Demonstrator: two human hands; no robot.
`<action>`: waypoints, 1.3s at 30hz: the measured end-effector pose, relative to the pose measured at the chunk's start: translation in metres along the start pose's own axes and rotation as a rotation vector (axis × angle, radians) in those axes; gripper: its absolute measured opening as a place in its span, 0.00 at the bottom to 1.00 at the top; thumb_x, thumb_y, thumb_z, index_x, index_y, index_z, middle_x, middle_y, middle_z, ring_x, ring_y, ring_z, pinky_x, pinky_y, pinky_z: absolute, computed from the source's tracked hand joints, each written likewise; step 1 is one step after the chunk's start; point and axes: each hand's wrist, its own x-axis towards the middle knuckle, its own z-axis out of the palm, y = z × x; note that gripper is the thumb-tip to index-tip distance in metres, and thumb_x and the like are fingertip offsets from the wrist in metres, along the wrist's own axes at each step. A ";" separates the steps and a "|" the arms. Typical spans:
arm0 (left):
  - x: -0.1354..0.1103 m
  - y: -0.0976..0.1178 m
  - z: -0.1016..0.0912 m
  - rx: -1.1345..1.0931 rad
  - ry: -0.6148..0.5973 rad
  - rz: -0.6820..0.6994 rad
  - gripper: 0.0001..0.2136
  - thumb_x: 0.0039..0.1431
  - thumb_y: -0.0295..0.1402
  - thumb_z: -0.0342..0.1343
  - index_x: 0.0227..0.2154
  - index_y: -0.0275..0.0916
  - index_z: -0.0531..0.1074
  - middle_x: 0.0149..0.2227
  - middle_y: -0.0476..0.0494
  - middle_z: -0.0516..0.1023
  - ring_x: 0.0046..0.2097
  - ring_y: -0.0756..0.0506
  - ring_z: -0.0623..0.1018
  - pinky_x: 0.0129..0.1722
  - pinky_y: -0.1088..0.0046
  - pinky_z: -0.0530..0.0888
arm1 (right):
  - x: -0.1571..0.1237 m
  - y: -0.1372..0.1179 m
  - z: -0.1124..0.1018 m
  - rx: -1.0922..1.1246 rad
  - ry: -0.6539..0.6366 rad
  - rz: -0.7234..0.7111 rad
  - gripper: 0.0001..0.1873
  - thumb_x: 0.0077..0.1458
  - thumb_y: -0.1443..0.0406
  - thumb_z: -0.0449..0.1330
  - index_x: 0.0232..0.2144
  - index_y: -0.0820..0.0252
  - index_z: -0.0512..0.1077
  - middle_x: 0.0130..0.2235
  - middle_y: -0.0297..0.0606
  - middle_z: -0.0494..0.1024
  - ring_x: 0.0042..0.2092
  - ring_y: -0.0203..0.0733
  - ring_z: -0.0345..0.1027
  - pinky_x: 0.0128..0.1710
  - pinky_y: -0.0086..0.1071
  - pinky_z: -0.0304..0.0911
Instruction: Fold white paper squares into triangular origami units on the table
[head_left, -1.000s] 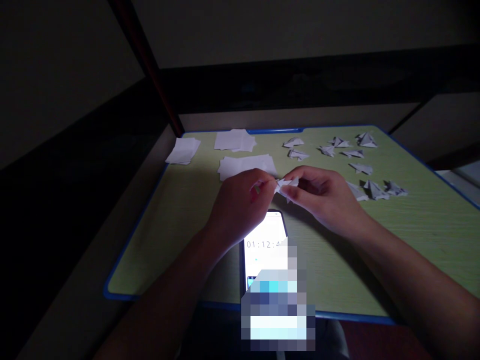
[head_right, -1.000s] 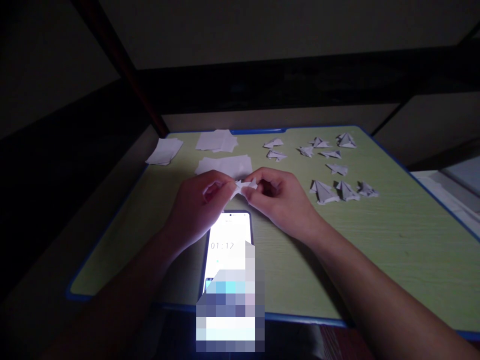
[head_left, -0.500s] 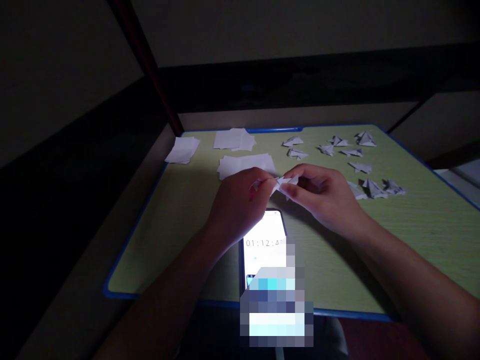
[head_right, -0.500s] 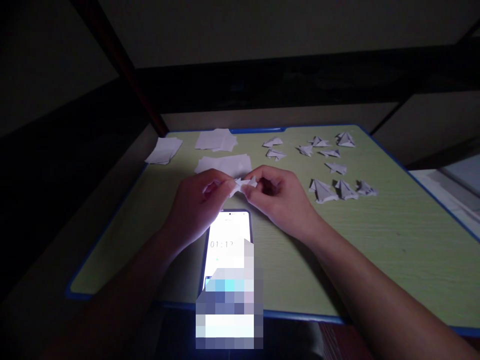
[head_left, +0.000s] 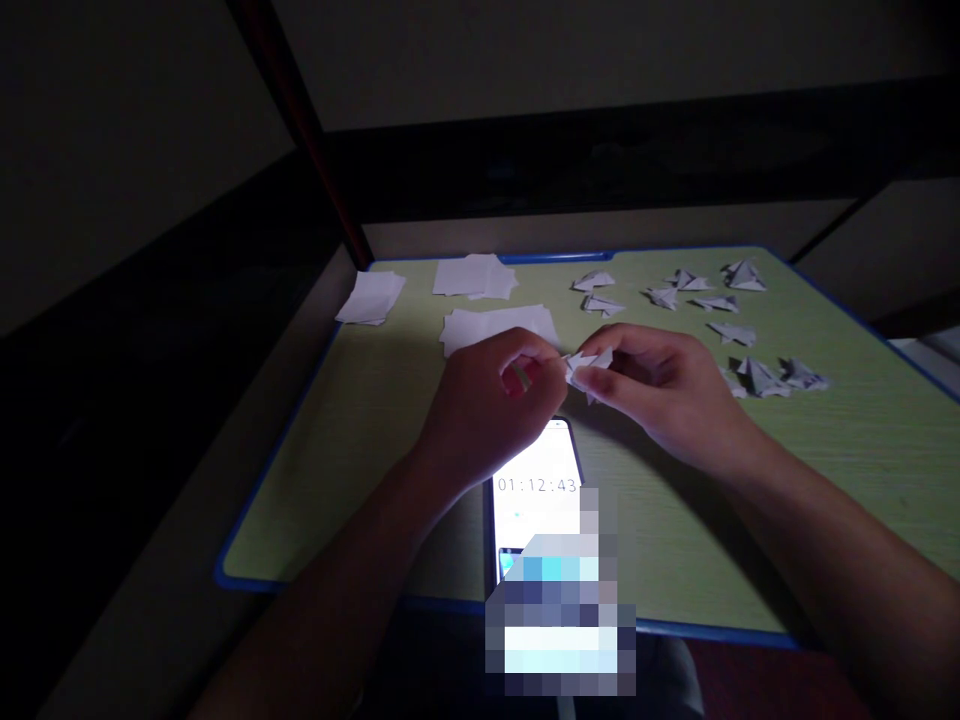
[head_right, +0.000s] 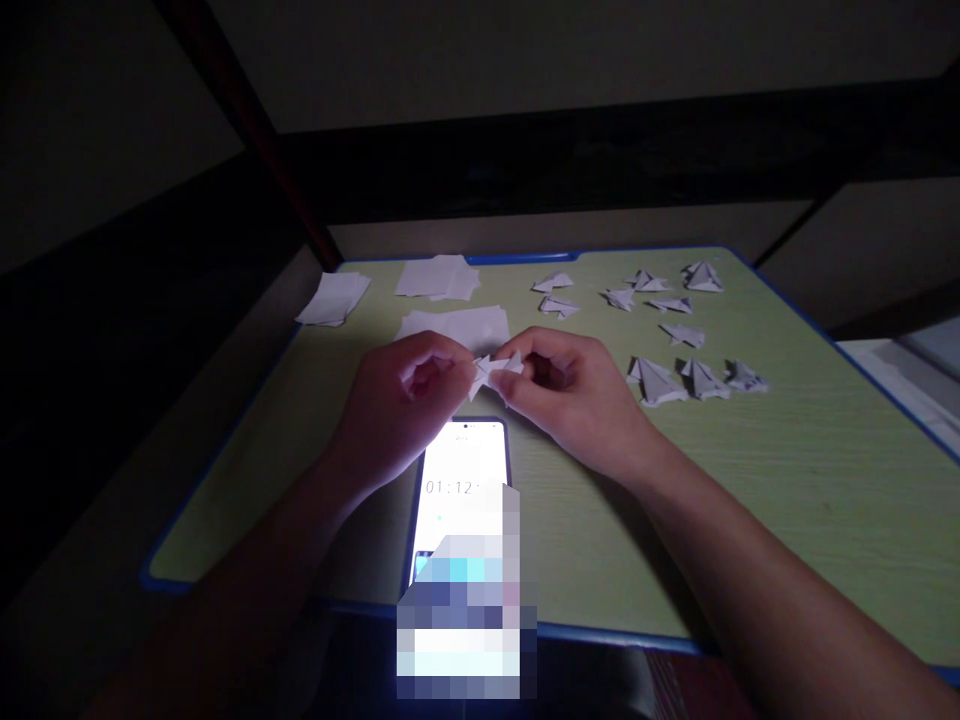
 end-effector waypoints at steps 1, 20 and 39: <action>0.000 0.000 0.000 0.005 0.003 -0.001 0.04 0.55 0.27 0.54 0.27 0.36 0.72 0.25 0.51 0.74 0.25 0.54 0.70 0.23 0.78 0.65 | 0.000 0.000 0.000 0.003 0.005 0.004 0.03 0.49 0.64 0.62 0.27 0.56 0.72 0.23 0.29 0.67 0.25 0.33 0.59 0.23 0.30 0.54; 0.000 0.000 -0.002 0.046 -0.031 0.042 0.04 0.53 0.24 0.54 0.25 0.36 0.71 0.24 0.51 0.75 0.24 0.55 0.69 0.23 0.79 0.65 | 0.001 0.003 -0.005 0.095 -0.061 0.023 0.02 0.51 0.65 0.62 0.28 0.57 0.73 0.24 0.28 0.69 0.24 0.31 0.59 0.22 0.27 0.53; -0.001 -0.002 0.000 0.100 -0.053 0.060 0.04 0.54 0.27 0.54 0.25 0.36 0.71 0.24 0.51 0.75 0.24 0.55 0.68 0.23 0.78 0.64 | 0.001 0.001 -0.006 0.070 -0.075 0.029 0.03 0.50 0.65 0.62 0.27 0.58 0.72 0.24 0.28 0.67 0.25 0.31 0.57 0.23 0.28 0.51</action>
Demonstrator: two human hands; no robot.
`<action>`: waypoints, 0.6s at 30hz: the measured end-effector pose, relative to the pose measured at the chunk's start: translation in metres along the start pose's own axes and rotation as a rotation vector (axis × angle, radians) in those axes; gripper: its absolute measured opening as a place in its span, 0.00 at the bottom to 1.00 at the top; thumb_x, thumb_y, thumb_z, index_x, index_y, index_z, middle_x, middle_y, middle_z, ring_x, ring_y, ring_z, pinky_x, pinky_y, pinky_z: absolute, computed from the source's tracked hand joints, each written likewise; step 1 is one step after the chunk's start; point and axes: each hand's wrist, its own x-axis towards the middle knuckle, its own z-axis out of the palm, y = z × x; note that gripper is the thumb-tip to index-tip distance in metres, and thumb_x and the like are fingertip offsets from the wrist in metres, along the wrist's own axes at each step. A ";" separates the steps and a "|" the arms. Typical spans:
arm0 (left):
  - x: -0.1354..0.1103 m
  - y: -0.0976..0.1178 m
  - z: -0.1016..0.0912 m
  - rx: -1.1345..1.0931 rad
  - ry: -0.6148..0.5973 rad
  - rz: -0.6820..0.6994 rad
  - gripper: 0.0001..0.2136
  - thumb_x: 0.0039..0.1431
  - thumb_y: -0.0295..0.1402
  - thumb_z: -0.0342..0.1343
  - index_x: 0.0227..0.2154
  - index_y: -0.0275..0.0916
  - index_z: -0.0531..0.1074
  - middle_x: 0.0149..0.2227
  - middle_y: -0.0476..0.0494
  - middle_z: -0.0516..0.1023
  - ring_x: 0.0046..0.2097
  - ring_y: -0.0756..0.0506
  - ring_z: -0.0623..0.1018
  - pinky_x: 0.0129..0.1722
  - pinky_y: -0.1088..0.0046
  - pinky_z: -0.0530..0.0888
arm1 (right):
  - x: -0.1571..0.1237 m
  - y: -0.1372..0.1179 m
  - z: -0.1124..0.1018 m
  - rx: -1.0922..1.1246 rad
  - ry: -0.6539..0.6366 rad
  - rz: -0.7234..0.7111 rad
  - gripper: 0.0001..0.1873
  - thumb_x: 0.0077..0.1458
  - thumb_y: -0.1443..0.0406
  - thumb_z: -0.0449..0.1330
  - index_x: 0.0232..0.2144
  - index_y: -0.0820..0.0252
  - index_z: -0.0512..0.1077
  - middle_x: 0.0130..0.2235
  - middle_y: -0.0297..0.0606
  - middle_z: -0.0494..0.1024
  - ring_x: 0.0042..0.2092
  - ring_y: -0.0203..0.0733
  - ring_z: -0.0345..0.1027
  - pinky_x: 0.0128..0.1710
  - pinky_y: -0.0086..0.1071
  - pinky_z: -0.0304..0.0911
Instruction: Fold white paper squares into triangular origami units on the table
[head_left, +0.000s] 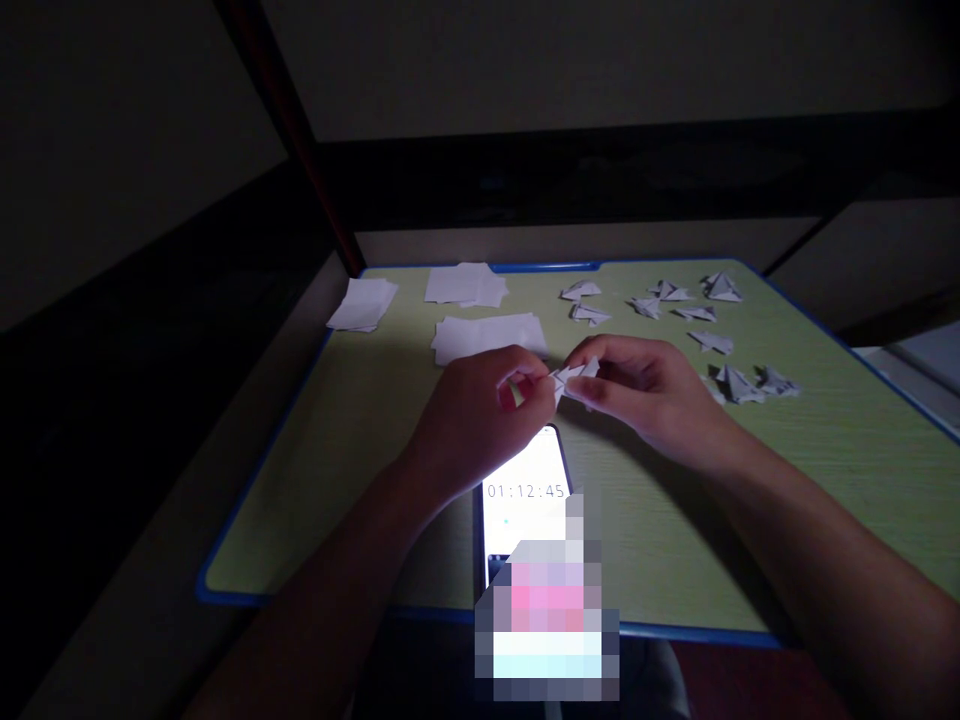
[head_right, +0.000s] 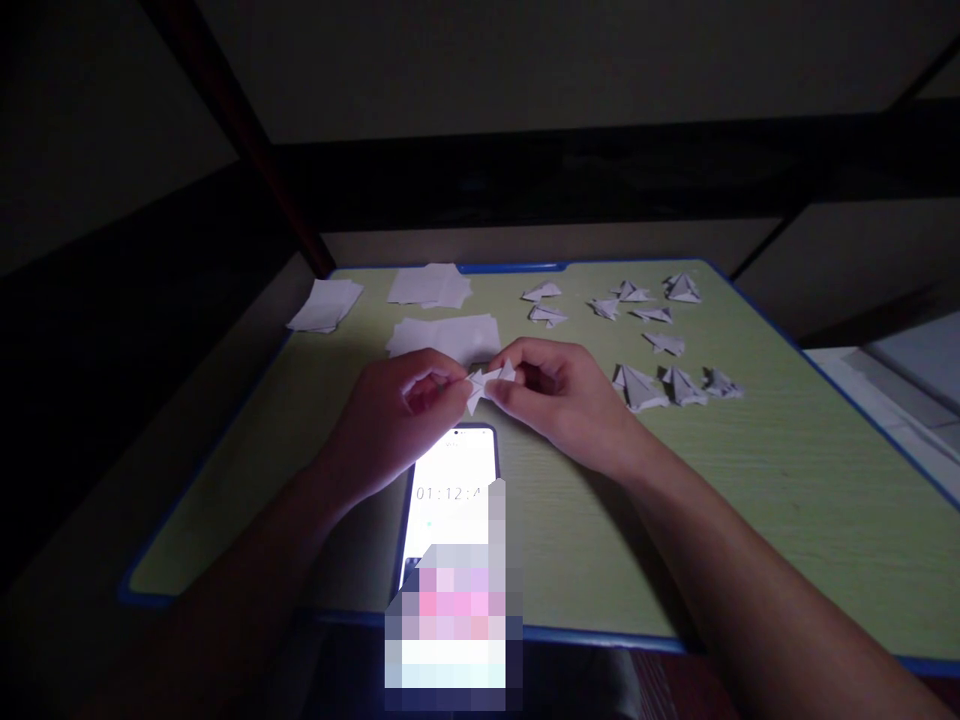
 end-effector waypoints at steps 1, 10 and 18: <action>0.000 0.000 0.000 0.006 -0.001 0.006 0.04 0.54 0.26 0.54 0.25 0.36 0.71 0.24 0.51 0.75 0.24 0.55 0.68 0.23 0.78 0.64 | 0.000 0.000 0.000 -0.005 -0.001 -0.003 0.03 0.50 0.65 0.62 0.27 0.58 0.72 0.24 0.29 0.67 0.25 0.31 0.57 0.23 0.28 0.51; 0.000 0.000 0.000 0.055 -0.001 0.020 0.04 0.54 0.26 0.54 0.25 0.36 0.71 0.24 0.51 0.75 0.24 0.55 0.68 0.24 0.77 0.63 | 0.000 -0.002 0.001 -0.027 0.004 -0.006 0.03 0.49 0.65 0.62 0.26 0.58 0.72 0.23 0.28 0.65 0.24 0.32 0.56 0.23 0.29 0.51; 0.001 0.002 -0.001 0.013 -0.023 -0.009 0.06 0.56 0.27 0.53 0.24 0.36 0.71 0.23 0.51 0.74 0.23 0.55 0.67 0.23 0.78 0.63 | 0.000 -0.003 -0.001 -0.042 0.001 -0.008 0.04 0.49 0.64 0.62 0.26 0.58 0.72 0.24 0.29 0.68 0.24 0.31 0.57 0.22 0.28 0.52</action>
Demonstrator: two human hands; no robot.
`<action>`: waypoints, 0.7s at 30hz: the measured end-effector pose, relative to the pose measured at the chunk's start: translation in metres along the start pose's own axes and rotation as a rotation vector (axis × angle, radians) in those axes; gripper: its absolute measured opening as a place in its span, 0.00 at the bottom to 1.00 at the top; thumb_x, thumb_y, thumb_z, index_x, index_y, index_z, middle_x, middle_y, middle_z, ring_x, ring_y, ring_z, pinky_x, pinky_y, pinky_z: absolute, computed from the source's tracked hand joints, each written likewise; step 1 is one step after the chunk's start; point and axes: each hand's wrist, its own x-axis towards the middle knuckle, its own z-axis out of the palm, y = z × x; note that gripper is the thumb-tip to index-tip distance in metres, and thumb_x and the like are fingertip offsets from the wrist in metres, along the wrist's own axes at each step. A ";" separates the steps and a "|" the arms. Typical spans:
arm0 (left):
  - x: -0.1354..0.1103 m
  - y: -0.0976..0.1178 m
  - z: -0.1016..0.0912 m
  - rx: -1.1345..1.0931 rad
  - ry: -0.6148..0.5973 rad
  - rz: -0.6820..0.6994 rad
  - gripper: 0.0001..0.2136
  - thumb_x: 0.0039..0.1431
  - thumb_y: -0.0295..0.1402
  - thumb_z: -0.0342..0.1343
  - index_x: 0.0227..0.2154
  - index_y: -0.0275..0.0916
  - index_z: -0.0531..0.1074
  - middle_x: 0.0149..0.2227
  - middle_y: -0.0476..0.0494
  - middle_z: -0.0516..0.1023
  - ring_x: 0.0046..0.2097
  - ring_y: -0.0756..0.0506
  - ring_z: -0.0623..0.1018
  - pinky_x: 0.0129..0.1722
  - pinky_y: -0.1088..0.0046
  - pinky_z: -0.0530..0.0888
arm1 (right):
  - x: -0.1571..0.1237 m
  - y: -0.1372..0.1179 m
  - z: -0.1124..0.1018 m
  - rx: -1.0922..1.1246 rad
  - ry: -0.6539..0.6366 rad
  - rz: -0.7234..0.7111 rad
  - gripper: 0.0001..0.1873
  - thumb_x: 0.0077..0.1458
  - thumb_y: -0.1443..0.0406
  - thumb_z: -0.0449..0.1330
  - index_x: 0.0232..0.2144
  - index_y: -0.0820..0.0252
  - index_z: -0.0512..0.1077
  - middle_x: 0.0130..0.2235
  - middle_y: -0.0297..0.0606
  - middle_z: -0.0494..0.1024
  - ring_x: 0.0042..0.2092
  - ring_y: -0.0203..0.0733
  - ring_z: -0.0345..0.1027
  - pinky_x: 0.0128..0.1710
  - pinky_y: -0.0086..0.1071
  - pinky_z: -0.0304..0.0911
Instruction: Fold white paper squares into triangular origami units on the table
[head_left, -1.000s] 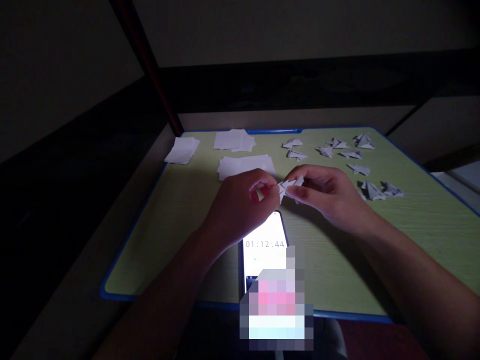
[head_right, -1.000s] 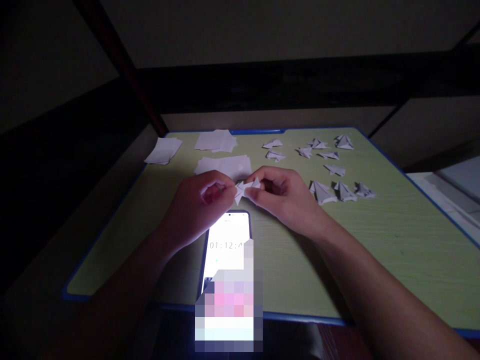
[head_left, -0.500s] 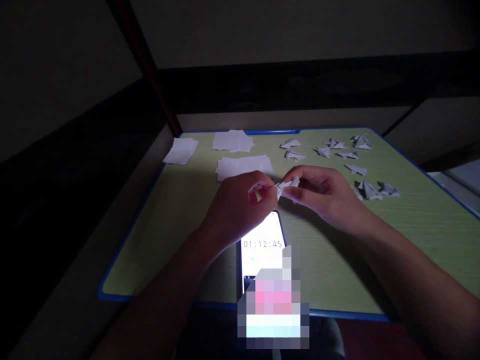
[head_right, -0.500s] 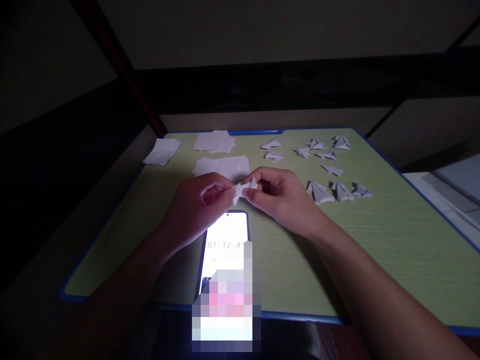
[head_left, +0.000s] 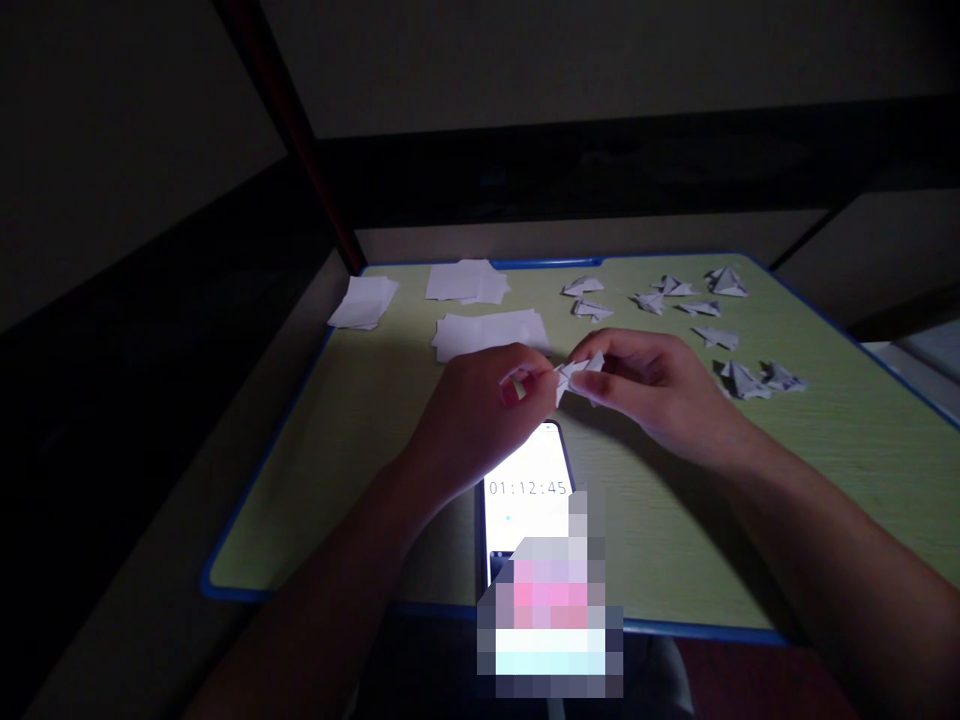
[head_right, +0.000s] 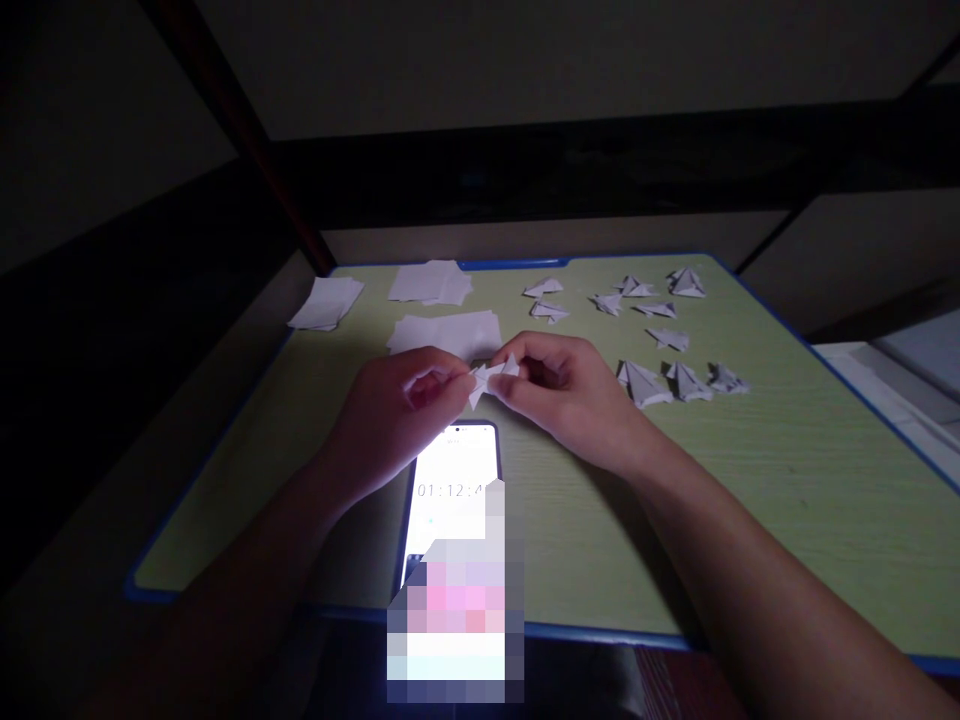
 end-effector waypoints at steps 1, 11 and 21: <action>0.000 0.001 0.000 -0.011 -0.008 -0.006 0.06 0.56 0.27 0.53 0.25 0.36 0.72 0.22 0.51 0.74 0.23 0.55 0.67 0.23 0.78 0.63 | 0.000 0.000 0.000 0.000 -0.001 0.002 0.04 0.49 0.64 0.62 0.26 0.58 0.71 0.24 0.29 0.69 0.24 0.32 0.58 0.22 0.28 0.52; 0.001 0.003 -0.001 -0.066 -0.017 -0.040 0.06 0.55 0.28 0.54 0.25 0.36 0.74 0.21 0.50 0.74 0.24 0.54 0.69 0.24 0.77 0.65 | 0.000 0.000 -0.005 0.031 -0.033 0.001 0.04 0.49 0.64 0.62 0.25 0.58 0.72 0.24 0.30 0.70 0.26 0.32 0.60 0.23 0.29 0.53; -0.001 0.001 0.001 -0.064 -0.016 -0.005 0.04 0.54 0.26 0.56 0.25 0.36 0.72 0.23 0.52 0.75 0.23 0.55 0.67 0.23 0.79 0.64 | -0.001 0.001 -0.006 0.045 -0.053 0.015 0.05 0.49 0.64 0.63 0.25 0.58 0.71 0.25 0.31 0.70 0.27 0.33 0.60 0.25 0.29 0.54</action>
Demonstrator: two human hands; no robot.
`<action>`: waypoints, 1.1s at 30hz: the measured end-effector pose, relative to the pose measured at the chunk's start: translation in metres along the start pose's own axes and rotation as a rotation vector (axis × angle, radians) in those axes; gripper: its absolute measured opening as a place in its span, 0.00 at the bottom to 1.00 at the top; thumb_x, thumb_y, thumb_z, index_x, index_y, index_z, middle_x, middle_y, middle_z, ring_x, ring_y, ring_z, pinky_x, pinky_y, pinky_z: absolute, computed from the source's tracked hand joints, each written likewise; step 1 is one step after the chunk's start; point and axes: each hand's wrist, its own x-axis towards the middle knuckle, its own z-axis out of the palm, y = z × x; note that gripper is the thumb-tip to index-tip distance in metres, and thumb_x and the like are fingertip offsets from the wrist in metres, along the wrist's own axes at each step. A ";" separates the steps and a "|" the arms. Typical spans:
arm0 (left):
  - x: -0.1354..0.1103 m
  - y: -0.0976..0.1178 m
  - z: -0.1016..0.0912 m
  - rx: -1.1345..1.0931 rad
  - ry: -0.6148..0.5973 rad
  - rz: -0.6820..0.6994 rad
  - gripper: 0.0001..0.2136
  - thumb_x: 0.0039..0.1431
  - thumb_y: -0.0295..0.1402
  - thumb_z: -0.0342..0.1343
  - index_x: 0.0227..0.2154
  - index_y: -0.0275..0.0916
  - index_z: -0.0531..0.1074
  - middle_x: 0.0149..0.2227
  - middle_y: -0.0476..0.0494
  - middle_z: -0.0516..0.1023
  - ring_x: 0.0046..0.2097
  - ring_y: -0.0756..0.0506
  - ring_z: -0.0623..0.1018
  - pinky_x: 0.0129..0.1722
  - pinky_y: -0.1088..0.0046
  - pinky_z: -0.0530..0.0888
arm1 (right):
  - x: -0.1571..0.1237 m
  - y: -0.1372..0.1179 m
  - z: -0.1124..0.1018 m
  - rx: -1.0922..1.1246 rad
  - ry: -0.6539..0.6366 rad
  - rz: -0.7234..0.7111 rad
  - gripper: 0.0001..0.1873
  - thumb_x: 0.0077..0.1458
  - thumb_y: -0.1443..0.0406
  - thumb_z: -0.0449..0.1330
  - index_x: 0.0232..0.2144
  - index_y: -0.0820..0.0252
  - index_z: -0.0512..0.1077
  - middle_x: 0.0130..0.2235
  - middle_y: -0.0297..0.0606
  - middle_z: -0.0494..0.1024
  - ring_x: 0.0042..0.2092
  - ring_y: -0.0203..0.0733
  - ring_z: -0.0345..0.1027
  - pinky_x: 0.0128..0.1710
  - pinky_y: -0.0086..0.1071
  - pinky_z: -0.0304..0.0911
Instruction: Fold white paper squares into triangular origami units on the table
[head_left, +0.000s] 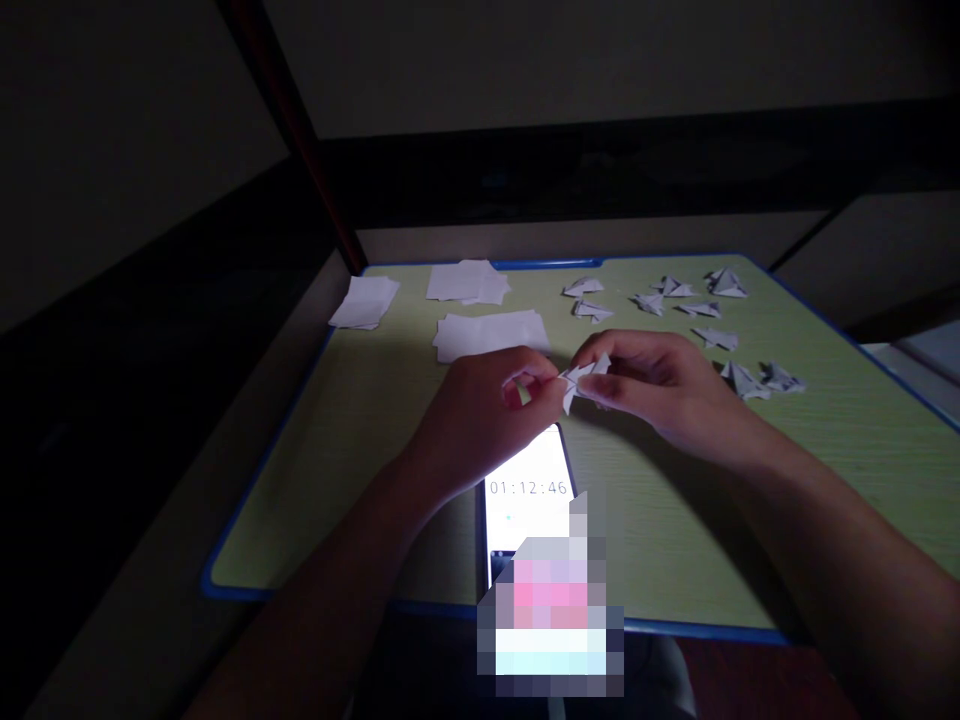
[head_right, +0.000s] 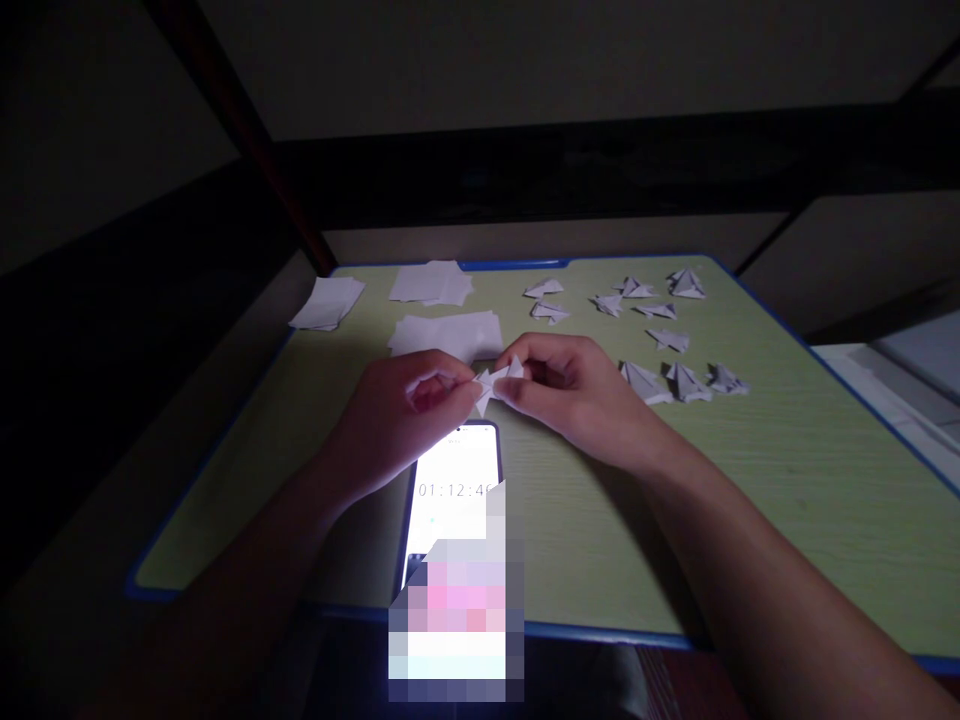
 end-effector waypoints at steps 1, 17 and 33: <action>0.000 0.000 0.000 0.003 -0.001 0.002 0.04 0.54 0.26 0.56 0.25 0.36 0.72 0.23 0.52 0.75 0.23 0.55 0.67 0.23 0.79 0.64 | 0.000 0.000 0.000 0.000 -0.005 0.006 0.05 0.49 0.63 0.63 0.26 0.58 0.71 0.25 0.31 0.70 0.27 0.33 0.60 0.25 0.29 0.54; 0.001 0.002 0.000 0.016 -0.014 -0.027 0.07 0.56 0.27 0.53 0.23 0.35 0.71 0.21 0.53 0.72 0.22 0.56 0.66 0.23 0.79 0.62 | 0.000 0.000 0.001 -0.023 -0.012 -0.013 0.03 0.50 0.65 0.62 0.26 0.58 0.72 0.25 0.30 0.68 0.26 0.32 0.59 0.24 0.29 0.52; -0.001 0.002 0.000 0.032 -0.022 0.012 0.06 0.56 0.27 0.55 0.25 0.34 0.71 0.21 0.54 0.70 0.22 0.57 0.64 0.22 0.79 0.61 | 0.000 -0.001 0.001 -0.040 -0.001 -0.014 0.04 0.49 0.64 0.62 0.26 0.58 0.71 0.25 0.32 0.69 0.26 0.33 0.60 0.24 0.29 0.53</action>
